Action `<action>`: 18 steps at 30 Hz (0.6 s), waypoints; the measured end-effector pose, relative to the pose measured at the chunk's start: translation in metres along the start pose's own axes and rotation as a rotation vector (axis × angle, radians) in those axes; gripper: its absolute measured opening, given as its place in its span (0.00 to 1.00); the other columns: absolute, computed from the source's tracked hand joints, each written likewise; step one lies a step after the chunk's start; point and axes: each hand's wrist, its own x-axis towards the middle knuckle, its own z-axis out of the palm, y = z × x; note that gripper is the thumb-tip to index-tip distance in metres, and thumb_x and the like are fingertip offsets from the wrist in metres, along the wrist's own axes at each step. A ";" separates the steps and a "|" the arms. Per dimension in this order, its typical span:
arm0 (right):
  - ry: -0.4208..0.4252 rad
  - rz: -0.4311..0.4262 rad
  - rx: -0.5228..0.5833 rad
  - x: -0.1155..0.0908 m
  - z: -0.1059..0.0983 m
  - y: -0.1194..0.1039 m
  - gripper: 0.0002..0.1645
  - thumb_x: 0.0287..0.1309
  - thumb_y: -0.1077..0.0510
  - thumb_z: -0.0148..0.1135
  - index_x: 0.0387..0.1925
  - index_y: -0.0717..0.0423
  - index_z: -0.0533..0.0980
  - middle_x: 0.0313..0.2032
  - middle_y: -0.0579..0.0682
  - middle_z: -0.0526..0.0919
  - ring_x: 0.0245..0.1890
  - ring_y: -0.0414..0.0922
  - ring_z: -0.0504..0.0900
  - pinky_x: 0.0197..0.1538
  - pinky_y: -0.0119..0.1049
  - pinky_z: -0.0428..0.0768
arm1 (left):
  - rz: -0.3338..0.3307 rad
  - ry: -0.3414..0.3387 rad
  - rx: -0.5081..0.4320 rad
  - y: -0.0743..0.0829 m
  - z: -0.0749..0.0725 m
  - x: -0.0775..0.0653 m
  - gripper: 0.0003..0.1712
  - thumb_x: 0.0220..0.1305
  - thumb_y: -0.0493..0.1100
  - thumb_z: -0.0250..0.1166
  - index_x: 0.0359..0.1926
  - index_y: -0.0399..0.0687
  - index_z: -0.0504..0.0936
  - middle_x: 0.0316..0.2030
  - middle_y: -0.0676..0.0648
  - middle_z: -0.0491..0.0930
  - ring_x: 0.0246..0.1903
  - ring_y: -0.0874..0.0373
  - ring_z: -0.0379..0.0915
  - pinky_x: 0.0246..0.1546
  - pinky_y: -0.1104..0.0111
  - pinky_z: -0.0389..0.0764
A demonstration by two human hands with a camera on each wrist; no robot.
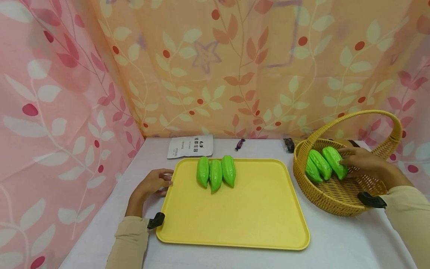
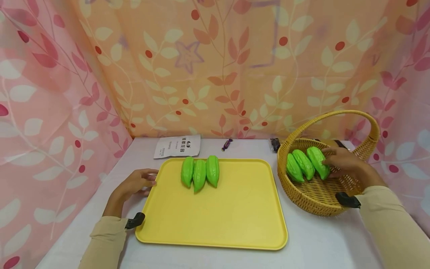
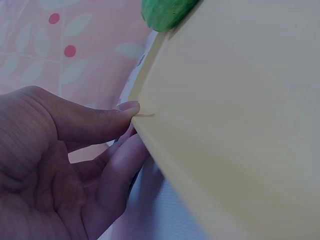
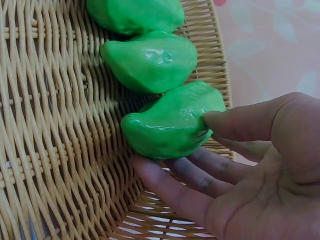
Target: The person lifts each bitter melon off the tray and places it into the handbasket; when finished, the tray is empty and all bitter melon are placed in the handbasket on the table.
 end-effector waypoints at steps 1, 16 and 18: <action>-0.002 0.002 -0.005 0.000 0.000 0.000 0.40 0.81 0.61 0.46 0.77 0.82 0.41 0.70 0.85 0.52 0.55 0.54 0.80 0.52 0.52 0.88 | 0.002 0.000 -0.002 0.000 0.000 0.000 0.30 0.71 0.33 0.65 0.72 0.36 0.74 0.52 0.37 0.78 0.33 0.55 0.78 0.30 0.68 0.83; -0.024 -0.015 -0.018 -0.002 0.000 0.002 0.40 0.84 0.56 0.43 0.78 0.79 0.43 0.74 0.83 0.48 0.68 0.69 0.69 0.60 0.63 0.82 | 0.013 -0.001 0.008 0.000 -0.001 -0.001 0.30 0.71 0.33 0.66 0.72 0.36 0.73 0.52 0.37 0.78 0.35 0.54 0.78 0.30 0.68 0.83; -0.023 -0.022 -0.022 -0.003 0.000 0.000 0.40 0.84 0.54 0.43 0.79 0.78 0.44 0.75 0.81 0.49 0.68 0.68 0.69 0.62 0.63 0.80 | 0.015 -0.002 0.006 0.000 -0.001 -0.001 0.30 0.71 0.33 0.66 0.73 0.35 0.73 0.52 0.36 0.78 0.35 0.54 0.78 0.30 0.69 0.83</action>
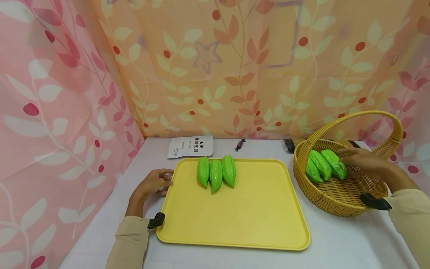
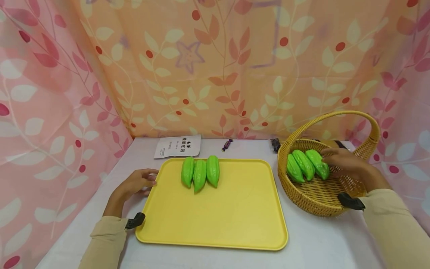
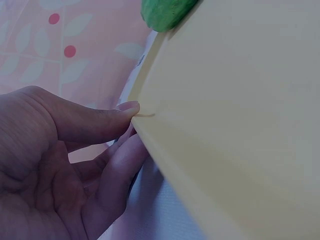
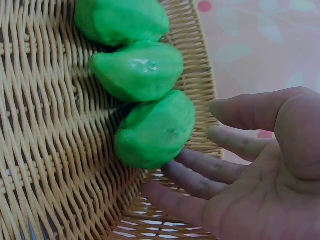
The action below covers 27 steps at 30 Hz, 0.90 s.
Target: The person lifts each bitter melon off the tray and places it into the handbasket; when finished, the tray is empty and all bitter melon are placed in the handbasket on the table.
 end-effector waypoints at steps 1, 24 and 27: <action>0.002 -0.004 -0.004 -0.001 0.000 -0.001 0.40 0.84 0.54 0.44 0.79 0.77 0.44 0.75 0.81 0.49 0.68 0.67 0.69 0.62 0.64 0.80 | -0.007 0.003 -0.008 0.000 0.000 0.000 0.30 0.71 0.32 0.66 0.72 0.36 0.73 0.52 0.37 0.78 0.35 0.54 0.78 0.30 0.69 0.83; 0.261 -0.360 0.231 -0.056 0.055 -0.050 0.24 0.82 0.62 0.50 0.73 0.45 0.70 0.58 0.35 0.80 0.50 0.36 0.88 0.47 0.33 0.87 | -0.017 0.012 0.006 0.001 0.001 0.000 0.31 0.71 0.33 0.67 0.72 0.36 0.73 0.50 0.38 0.78 0.37 0.54 0.78 0.31 0.67 0.84; 0.285 -0.371 0.235 -0.060 0.067 -0.059 0.21 0.81 0.62 0.53 0.69 0.47 0.73 0.57 0.37 0.81 0.49 0.36 0.87 0.46 0.32 0.87 | -0.021 0.008 0.006 0.003 0.001 -0.001 0.31 0.71 0.33 0.66 0.73 0.36 0.73 0.51 0.37 0.77 0.36 0.54 0.78 0.31 0.67 0.84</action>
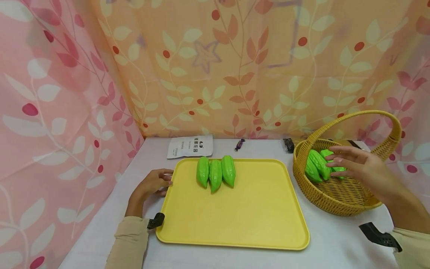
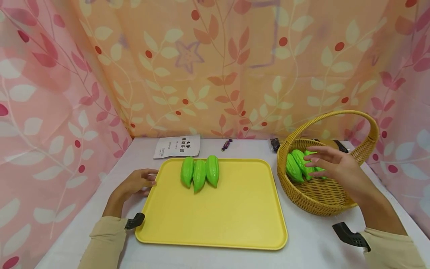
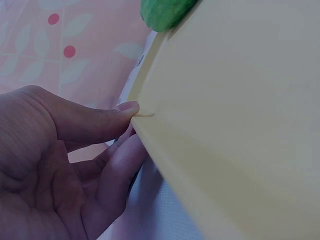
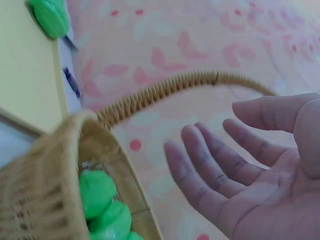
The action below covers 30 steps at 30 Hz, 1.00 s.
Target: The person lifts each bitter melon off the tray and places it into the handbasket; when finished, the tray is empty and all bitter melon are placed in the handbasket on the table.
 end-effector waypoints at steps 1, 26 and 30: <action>0.006 -0.009 0.008 -0.001 0.004 -0.003 0.21 0.80 0.62 0.54 0.69 0.48 0.73 0.57 0.39 0.82 0.49 0.37 0.88 0.46 0.32 0.87 | -0.005 0.001 0.000 0.000 0.000 0.000 0.30 0.72 0.33 0.66 0.73 0.36 0.73 0.51 0.38 0.77 0.36 0.55 0.78 0.31 0.67 0.84; -0.050 -0.161 0.001 0.022 0.112 -0.052 0.21 0.74 0.64 0.63 0.63 0.68 0.75 0.49 0.54 0.86 0.44 0.39 0.89 0.45 0.36 0.89 | -0.006 0.003 0.004 -0.002 0.000 0.004 0.31 0.70 0.33 0.67 0.72 0.37 0.74 0.52 0.37 0.78 0.40 0.53 0.78 0.32 0.68 0.84; -0.063 -0.164 -0.051 0.029 0.127 -0.059 0.20 0.74 0.63 0.63 0.63 0.64 0.77 0.48 0.57 0.85 0.43 0.40 0.88 0.46 0.35 0.88 | -0.007 0.006 0.005 -0.002 0.000 0.004 0.31 0.70 0.33 0.67 0.72 0.37 0.74 0.52 0.38 0.78 0.41 0.53 0.77 0.33 0.68 0.84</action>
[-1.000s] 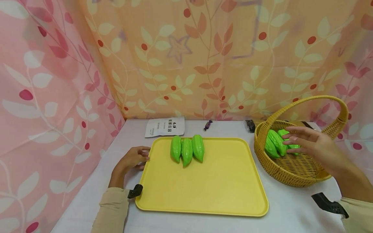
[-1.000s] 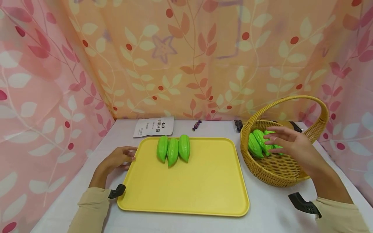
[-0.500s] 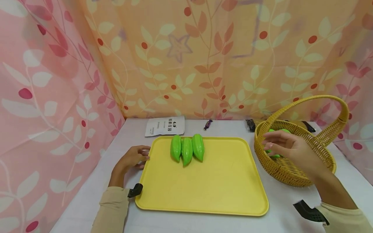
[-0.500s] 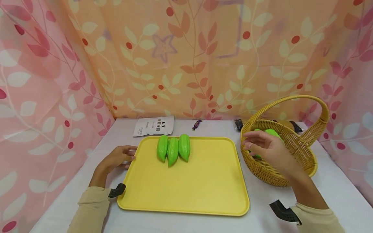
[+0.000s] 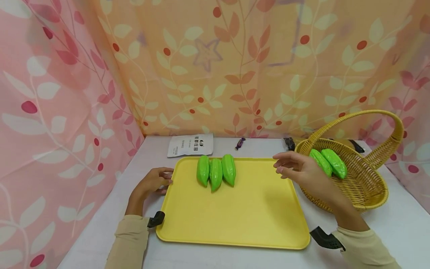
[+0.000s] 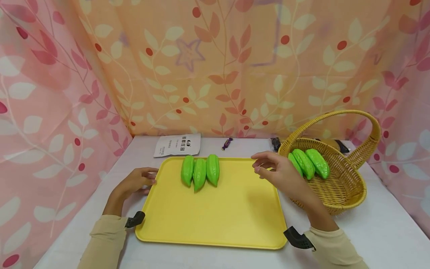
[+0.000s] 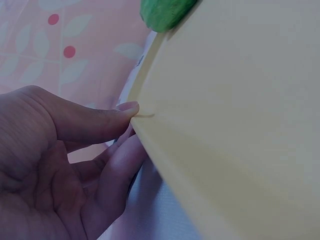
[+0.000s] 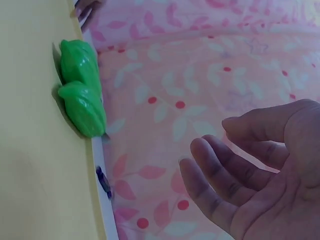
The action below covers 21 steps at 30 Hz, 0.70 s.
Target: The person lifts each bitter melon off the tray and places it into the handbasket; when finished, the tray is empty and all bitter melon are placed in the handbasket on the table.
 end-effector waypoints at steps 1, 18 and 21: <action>-0.006 -0.003 -0.008 0.002 0.003 -0.001 0.20 0.74 0.63 0.63 0.63 0.64 0.77 0.48 0.58 0.85 0.43 0.40 0.88 0.46 0.35 0.88 | 0.001 0.001 0.001 0.000 0.000 0.000 0.31 0.70 0.33 0.67 0.72 0.37 0.74 0.51 0.38 0.78 0.41 0.53 0.77 0.33 0.68 0.84; -0.069 0.019 -0.001 0.040 0.054 0.001 0.23 0.72 0.60 0.67 0.65 0.59 0.77 0.51 0.58 0.85 0.49 0.52 0.86 0.46 0.41 0.87 | 0.006 -0.010 -0.028 -0.001 -0.001 0.000 0.31 0.70 0.33 0.67 0.72 0.36 0.74 0.51 0.38 0.79 0.38 0.55 0.78 0.31 0.68 0.85; -0.085 0.030 0.000 0.047 0.062 0.003 0.25 0.72 0.59 0.67 0.66 0.60 0.77 0.53 0.59 0.84 0.51 0.53 0.86 0.47 0.39 0.86 | 0.001 -0.010 -0.033 -0.001 -0.001 0.000 0.31 0.70 0.33 0.66 0.72 0.37 0.74 0.51 0.38 0.79 0.37 0.55 0.78 0.30 0.68 0.84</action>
